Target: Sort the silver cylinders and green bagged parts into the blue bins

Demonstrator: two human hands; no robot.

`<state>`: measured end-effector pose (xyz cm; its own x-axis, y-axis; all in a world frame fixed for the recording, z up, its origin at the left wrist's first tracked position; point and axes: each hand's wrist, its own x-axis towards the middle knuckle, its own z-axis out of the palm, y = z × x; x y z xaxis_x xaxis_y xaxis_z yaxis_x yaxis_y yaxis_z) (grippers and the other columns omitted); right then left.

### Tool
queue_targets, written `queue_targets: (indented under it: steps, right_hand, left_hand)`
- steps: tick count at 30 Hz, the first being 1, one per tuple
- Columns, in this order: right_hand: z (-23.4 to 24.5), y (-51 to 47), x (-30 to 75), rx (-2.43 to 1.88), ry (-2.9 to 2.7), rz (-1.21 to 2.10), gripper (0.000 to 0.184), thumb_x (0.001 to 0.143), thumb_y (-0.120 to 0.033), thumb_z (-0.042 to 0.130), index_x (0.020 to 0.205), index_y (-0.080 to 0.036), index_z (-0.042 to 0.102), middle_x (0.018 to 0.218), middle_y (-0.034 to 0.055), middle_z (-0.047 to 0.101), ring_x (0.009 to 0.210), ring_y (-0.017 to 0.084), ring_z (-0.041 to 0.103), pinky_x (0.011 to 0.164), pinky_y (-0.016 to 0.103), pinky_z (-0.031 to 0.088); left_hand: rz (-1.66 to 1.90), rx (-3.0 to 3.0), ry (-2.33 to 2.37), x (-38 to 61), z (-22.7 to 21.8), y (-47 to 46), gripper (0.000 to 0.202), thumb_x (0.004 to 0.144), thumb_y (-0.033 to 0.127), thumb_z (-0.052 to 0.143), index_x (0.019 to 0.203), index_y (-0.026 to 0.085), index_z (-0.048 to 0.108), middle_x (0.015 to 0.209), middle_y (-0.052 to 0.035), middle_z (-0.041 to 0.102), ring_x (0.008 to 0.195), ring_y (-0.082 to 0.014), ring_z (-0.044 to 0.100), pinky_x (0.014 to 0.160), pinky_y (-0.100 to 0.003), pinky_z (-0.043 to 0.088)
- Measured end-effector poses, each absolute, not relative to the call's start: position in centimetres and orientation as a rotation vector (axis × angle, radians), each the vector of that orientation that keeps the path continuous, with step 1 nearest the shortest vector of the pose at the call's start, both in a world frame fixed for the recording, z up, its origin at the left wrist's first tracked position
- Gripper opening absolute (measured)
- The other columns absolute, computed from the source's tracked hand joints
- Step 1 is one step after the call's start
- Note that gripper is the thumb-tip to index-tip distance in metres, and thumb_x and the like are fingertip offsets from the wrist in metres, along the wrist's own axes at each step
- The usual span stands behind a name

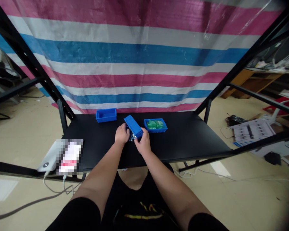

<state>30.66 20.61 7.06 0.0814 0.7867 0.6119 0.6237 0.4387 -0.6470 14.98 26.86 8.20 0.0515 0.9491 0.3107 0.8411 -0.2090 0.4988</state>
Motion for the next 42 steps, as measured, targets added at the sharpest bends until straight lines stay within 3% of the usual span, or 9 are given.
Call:
queue_targets:
  steps: [4, 9, 17, 22, 30, 42]
  right_hand:
    - [7.2, 20.5, 30.7, -1.244, -1.624, 0.161, 0.067, 0.073, -0.007, 0.060, 0.137, -0.018, 0.043, 0.131, 0.0160, 0.053, 0.125, 0.032, 0.050, 0.111, 0.053, 0.043]
    - [7.3, 20.6, 30.8, -1.233, -1.599, 0.173, 0.065, 0.072, -0.006, 0.059, 0.134, -0.020, 0.045, 0.129, 0.0141, 0.053, 0.125, 0.032, 0.051, 0.110, 0.053, 0.044]
    - [7.1, 20.4, 31.2, -1.246, -1.497, 0.221, 0.064, 0.075, -0.007, 0.058, 0.137, -0.020, 0.045, 0.132, 0.0155, 0.052, 0.125, 0.031, 0.051, 0.107, 0.052, 0.046]
    - [7.4, 20.2, 31.3, -1.256, -1.502, 0.224, 0.063, 0.079, -0.009, 0.059, 0.139, -0.021, 0.045, 0.133, 0.0149, 0.052, 0.125, 0.031, 0.052, 0.106, 0.052, 0.048]
    - [8.5, 19.4, 31.2, -1.251, -1.630, 0.098, 0.061, 0.081, -0.006, 0.056, 0.139, -0.025, 0.050, 0.138, 0.0127, 0.051, 0.131, 0.031, 0.047, 0.114, 0.056, 0.040]
    - [8.6, 19.4, 31.3, -1.224, -1.586, 0.031, 0.057, 0.085, -0.011, 0.057, 0.140, -0.024, 0.049, 0.137, 0.0135, 0.052, 0.131, 0.031, 0.048, 0.113, 0.056, 0.042]
  left_hand:
    - [0.892, 2.165, 1.825, 14.9, 8.2, 26.9, 0.035, 0.094, 0.023, 0.041, 0.123, 0.018, 0.057, 0.120, -0.0120, 0.067, 0.116, -0.0276, 0.061, 0.104, -0.041, 0.046]
    - [0.864, 2.220, 1.808, 15.0, 8.5, 26.9, 0.034, 0.098, 0.035, 0.041, 0.121, 0.018, 0.060, 0.116, -0.0128, 0.068, 0.112, -0.0287, 0.063, 0.103, -0.042, 0.046]
    - [0.798, 2.206, 1.820, 15.2, 8.4, 27.0, 0.048, 0.096, 0.041, 0.046, 0.137, 0.018, 0.055, 0.135, -0.0127, 0.064, 0.133, -0.0302, 0.053, 0.115, -0.046, 0.036]
    - [0.803, 2.192, 1.825, 15.1, 8.1, 27.1, 0.049, 0.095, 0.041, 0.047, 0.138, 0.019, 0.056, 0.137, -0.0113, 0.062, 0.135, -0.0304, 0.050, 0.116, -0.047, 0.035]
    - [0.782, 2.206, 1.820, 15.1, 8.0, 27.2, 0.051, 0.096, 0.043, 0.044, 0.139, 0.018, 0.054, 0.141, -0.0125, 0.061, 0.138, -0.0308, 0.048, 0.118, -0.047, 0.034]
    - [0.805, 2.198, 1.813, 15.1, 8.1, 27.1, 0.050, 0.095, 0.041, 0.045, 0.138, 0.018, 0.057, 0.140, -0.0111, 0.062, 0.138, -0.0296, 0.049, 0.119, -0.046, 0.033]
